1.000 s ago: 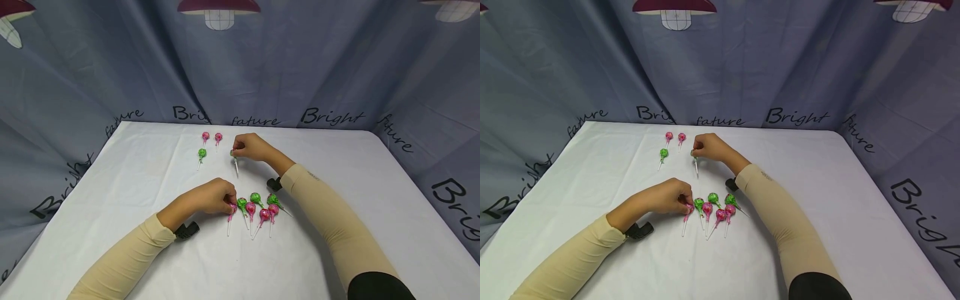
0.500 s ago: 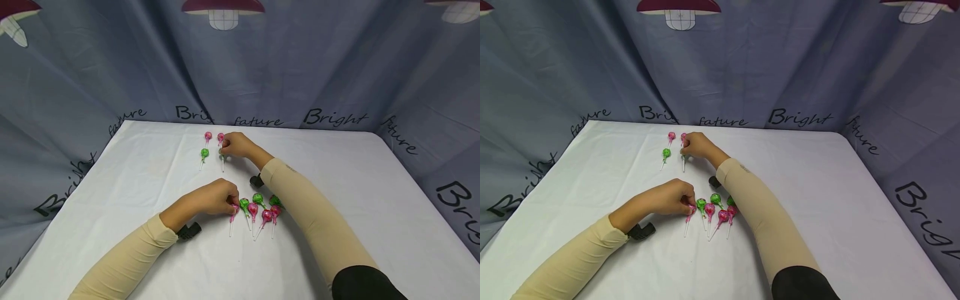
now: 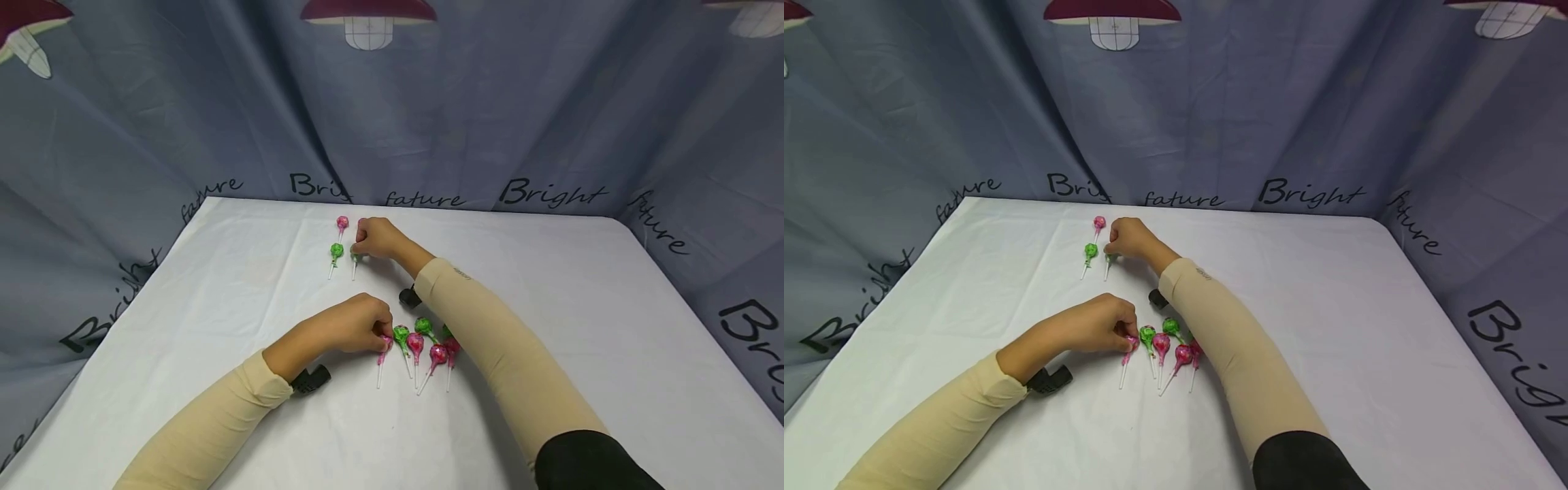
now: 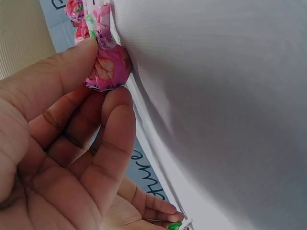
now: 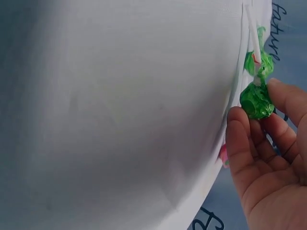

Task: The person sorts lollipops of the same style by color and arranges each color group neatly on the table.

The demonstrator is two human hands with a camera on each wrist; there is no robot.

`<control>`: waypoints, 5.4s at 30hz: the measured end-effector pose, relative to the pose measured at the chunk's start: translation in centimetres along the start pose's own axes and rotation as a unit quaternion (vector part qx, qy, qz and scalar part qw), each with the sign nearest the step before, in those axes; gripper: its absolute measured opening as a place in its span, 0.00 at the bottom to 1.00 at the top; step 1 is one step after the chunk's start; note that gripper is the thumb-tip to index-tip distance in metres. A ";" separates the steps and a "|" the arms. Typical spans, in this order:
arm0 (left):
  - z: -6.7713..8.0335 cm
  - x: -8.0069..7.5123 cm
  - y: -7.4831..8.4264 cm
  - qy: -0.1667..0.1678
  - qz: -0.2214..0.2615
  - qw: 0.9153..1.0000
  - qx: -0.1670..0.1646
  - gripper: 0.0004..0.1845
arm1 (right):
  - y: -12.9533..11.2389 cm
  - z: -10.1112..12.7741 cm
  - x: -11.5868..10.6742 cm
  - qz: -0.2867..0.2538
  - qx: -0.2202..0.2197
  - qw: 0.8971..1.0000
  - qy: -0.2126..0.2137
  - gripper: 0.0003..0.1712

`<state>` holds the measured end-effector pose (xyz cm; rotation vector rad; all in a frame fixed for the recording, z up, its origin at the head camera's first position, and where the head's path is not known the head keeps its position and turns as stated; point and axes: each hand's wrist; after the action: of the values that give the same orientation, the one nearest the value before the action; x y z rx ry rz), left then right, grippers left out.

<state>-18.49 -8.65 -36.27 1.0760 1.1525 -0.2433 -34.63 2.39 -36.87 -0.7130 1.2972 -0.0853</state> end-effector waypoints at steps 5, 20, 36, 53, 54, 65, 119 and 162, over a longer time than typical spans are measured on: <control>0.0 0.1 0.0 0.002 0.002 1.000 -0.001 0.04 | 0.0 0.0 0.2 0.006 0.011 1.000 -0.001 0.10; 0.0 0.0 0.1 0.000 0.000 1.000 -0.003 0.04 | -0.3 0.2 0.3 0.019 0.024 1.000 -0.003 0.09; 0.0 0.1 0.4 0.000 0.000 1.000 -0.006 0.05 | -0.4 0.6 0.3 0.021 0.013 1.000 0.004 0.10; 0.0 0.2 0.3 0.000 0.001 1.000 0.000 0.03 | 0.7 2.7 -2.1 -0.025 0.001 0.999 0.040 0.10; 0.0 0.2 0.3 0.000 0.001 1.000 -0.001 0.03 | 0.7 3.2 -2.4 -0.029 -0.002 0.999 0.039 0.10; 0.1 0.0 0.4 -0.003 0.006 1.000 -0.012 0.04 | 2.1 9.5 -5.3 -0.069 -0.009 0.998 -0.005 0.09; -0.2 0.5 0.7 -0.007 0.000 1.000 -0.028 0.05 | 9.4 21.6 -3.7 0.005 -0.066 0.993 -0.102 0.08; -7.7 -10.2 -8.3 0.048 0.044 0.996 -0.067 0.07 | 8.5 21.3 -3.7 0.027 -0.083 0.992 -0.095 0.07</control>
<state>-33.15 -10.36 -32.54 1.0247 1.1863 -0.0448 -19.39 19.96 -36.22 -0.8067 1.1484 0.1343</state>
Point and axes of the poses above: each hand's wrist, its own z-axis away from the middle knuckle, its own x-axis out of the palm, y = z × x, and after that the axes turned 4 degrees about x, right-handed
